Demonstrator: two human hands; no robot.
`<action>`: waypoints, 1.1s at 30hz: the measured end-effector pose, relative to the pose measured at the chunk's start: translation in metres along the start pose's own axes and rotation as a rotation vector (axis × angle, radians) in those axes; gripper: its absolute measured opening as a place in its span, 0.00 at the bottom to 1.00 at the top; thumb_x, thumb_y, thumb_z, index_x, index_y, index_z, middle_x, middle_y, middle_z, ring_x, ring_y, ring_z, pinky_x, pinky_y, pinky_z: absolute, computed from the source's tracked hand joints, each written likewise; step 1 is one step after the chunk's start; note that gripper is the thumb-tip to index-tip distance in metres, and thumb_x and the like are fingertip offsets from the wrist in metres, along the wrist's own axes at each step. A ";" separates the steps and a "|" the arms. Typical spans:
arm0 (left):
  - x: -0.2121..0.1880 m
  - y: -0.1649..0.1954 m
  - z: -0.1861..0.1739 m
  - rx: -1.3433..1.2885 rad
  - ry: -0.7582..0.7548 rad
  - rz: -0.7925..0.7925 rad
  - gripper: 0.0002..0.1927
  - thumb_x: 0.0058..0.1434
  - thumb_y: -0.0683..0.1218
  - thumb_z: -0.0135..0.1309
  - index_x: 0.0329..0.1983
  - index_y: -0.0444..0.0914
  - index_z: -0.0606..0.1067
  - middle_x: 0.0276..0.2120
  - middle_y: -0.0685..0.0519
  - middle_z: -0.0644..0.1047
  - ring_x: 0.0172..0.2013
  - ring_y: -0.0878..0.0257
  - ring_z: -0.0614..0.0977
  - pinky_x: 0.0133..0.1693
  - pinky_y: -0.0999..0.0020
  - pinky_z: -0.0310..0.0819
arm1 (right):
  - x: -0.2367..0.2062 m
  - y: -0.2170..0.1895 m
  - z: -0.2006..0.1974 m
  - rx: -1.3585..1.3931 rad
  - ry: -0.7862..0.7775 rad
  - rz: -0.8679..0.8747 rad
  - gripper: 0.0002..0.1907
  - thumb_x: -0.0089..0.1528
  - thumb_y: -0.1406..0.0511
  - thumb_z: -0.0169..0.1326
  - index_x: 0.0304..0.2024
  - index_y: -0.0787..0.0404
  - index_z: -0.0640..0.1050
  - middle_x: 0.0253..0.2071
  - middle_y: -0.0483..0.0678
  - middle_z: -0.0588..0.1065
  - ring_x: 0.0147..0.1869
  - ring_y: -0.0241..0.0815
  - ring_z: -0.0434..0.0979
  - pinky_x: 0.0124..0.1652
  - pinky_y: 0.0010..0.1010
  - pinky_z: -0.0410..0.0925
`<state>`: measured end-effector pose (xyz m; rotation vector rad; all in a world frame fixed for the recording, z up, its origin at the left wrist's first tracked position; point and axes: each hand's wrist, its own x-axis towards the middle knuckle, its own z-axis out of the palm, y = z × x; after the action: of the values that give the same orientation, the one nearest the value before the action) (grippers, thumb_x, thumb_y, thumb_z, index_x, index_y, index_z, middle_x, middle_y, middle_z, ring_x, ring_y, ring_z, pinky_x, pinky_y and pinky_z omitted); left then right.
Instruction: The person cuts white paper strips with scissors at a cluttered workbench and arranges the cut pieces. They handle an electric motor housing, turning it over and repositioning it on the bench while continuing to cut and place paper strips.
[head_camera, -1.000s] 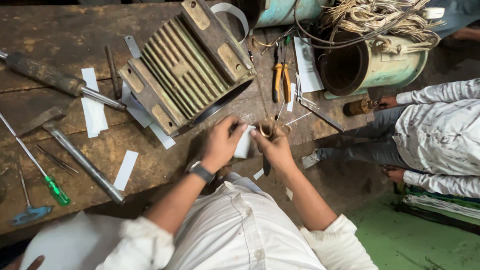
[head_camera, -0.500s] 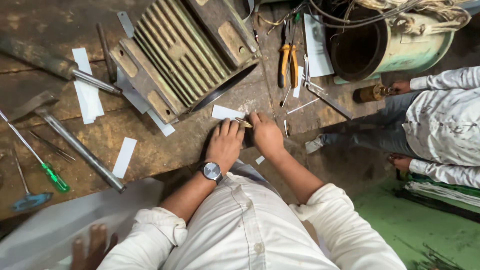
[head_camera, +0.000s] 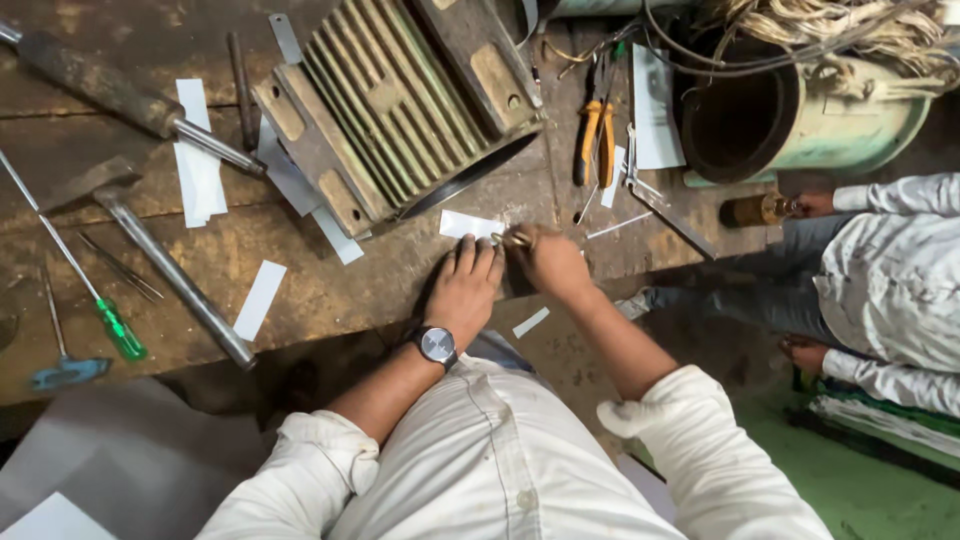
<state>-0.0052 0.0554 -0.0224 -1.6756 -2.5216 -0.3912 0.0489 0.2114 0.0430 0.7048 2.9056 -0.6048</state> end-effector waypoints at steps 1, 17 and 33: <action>0.003 0.001 0.000 -0.012 -0.020 -0.005 0.25 0.61 0.47 0.47 0.62 0.37 0.72 0.60 0.47 0.71 0.63 0.47 0.68 0.58 0.56 0.67 | -0.002 -0.002 0.000 -0.025 0.018 0.004 0.12 0.65 0.59 0.53 0.49 0.53 0.78 0.44 0.57 0.79 0.46 0.63 0.80 0.42 0.51 0.72; 0.058 -0.016 -0.030 -0.141 -0.022 0.062 0.11 0.59 0.44 0.51 0.45 0.42 0.75 0.47 0.50 0.73 0.49 0.55 0.76 0.42 0.61 0.77 | 0.010 0.048 -0.005 0.058 0.392 -0.043 0.23 0.59 0.65 0.61 0.51 0.71 0.71 0.47 0.68 0.72 0.52 0.71 0.71 0.50 0.54 0.66; 0.023 -0.028 -0.086 -1.228 0.065 -0.798 0.11 0.66 0.46 0.55 0.48 0.37 0.75 0.31 0.47 0.80 0.30 0.57 0.79 0.34 0.61 0.75 | -0.020 -0.019 -0.025 0.210 0.351 -0.573 0.28 0.57 0.64 0.67 0.59 0.58 0.77 0.52 0.53 0.75 0.52 0.56 0.75 0.50 0.43 0.69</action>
<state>-0.0454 0.0438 0.0607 -0.5016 -2.9003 -2.3133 0.0581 0.1977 0.0765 -0.0426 3.4200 -0.9291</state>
